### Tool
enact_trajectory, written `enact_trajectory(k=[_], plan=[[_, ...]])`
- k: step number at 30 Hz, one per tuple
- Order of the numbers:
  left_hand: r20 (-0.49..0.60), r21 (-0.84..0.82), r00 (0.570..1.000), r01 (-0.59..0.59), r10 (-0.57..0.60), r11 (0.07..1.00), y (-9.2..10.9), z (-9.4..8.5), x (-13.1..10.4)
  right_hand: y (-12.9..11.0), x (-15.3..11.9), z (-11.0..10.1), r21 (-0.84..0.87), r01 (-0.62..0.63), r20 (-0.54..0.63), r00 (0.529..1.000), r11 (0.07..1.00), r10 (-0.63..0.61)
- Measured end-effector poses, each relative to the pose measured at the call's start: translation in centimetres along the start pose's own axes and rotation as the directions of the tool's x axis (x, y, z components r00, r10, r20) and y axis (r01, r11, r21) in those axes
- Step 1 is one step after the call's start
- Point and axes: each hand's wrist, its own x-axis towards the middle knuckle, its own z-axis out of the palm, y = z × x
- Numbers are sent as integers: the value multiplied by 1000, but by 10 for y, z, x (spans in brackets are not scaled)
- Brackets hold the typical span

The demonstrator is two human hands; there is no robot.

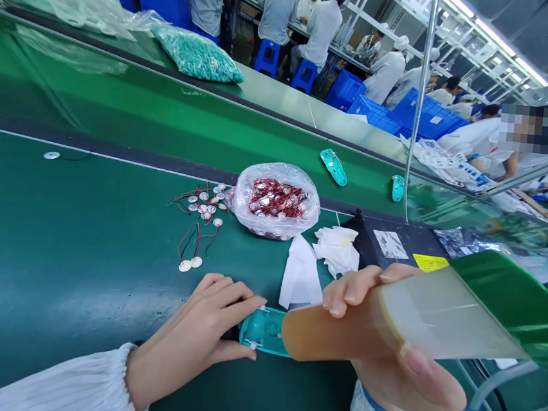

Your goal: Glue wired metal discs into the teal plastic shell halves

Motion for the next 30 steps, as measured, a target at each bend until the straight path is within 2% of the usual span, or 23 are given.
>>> enact_trajectory(k=[5,15,21,30], plan=[[7,15,1000,-6,6,1000,-3,2,0,3,-2,-9,128,-51,148,988,990,32],[-3,26,1000,-4,4,1000,-2,3,-2,1,-2,-11,122,-33,162,987,992,13],[-17,16,1000,-9,9,1000,-3,3,-2,7,0,0,146,11,30,999,989,-15],[-30,22,1000,-3,3,1000,-3,3,-3,10,-1,2,166,31,-66,998,986,-21]])
